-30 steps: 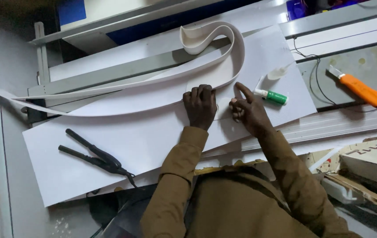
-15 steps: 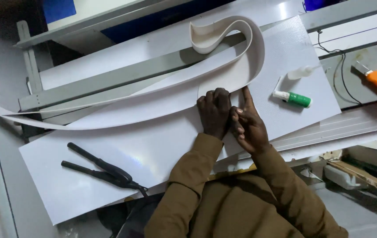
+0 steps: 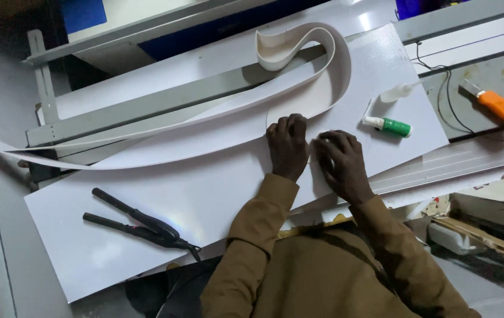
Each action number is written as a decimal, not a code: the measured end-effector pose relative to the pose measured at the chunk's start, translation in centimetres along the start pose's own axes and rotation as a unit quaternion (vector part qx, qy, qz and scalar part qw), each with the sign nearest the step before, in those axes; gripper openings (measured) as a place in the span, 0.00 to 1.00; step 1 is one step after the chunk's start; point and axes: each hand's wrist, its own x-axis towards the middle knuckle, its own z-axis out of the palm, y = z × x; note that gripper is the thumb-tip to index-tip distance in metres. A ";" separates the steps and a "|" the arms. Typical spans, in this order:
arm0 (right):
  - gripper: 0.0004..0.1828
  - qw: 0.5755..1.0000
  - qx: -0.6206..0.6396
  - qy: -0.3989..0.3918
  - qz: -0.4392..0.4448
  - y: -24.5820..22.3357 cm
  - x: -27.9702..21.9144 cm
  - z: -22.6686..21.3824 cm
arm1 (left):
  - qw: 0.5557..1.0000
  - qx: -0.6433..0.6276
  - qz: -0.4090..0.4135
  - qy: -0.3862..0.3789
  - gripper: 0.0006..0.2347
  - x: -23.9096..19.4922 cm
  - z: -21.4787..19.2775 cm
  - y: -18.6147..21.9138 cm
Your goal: Joining a flexible plastic strip to a sign base using liquid adhesive to create a 3D curved shape.
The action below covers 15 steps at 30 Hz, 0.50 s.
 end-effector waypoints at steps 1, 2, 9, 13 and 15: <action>0.26 1.000 -0.002 0.002 -0.003 -0.1 -0.2 -0.1 | 1.000 0.000 0.000 0.004 0.18 -0.2 -0.4 -0.1; 0.26 0.999 -0.032 -0.006 -0.007 -0.1 -0.2 -0.1 | 1.000 -0.013 0.007 -0.024 0.20 -0.3 -0.8 -0.4; 0.26 0.996 -0.055 -0.048 -0.052 -0.1 -0.2 -1.2 | 0.988 -0.106 0.014 -0.108 0.26 0.7 -3.8 -1.1; 0.30 0.995 -0.058 -0.074 -0.037 -1.8 -1.0 -2.1 | 0.981 -0.171 0.029 -0.091 0.25 -0.4 -4.8 -3.6; 0.26 0.995 -0.063 -0.070 -0.031 -2.9 -1.4 -2.3 | 0.988 -0.094 0.107 -0.063 0.23 -1.6 -4.9 -5.6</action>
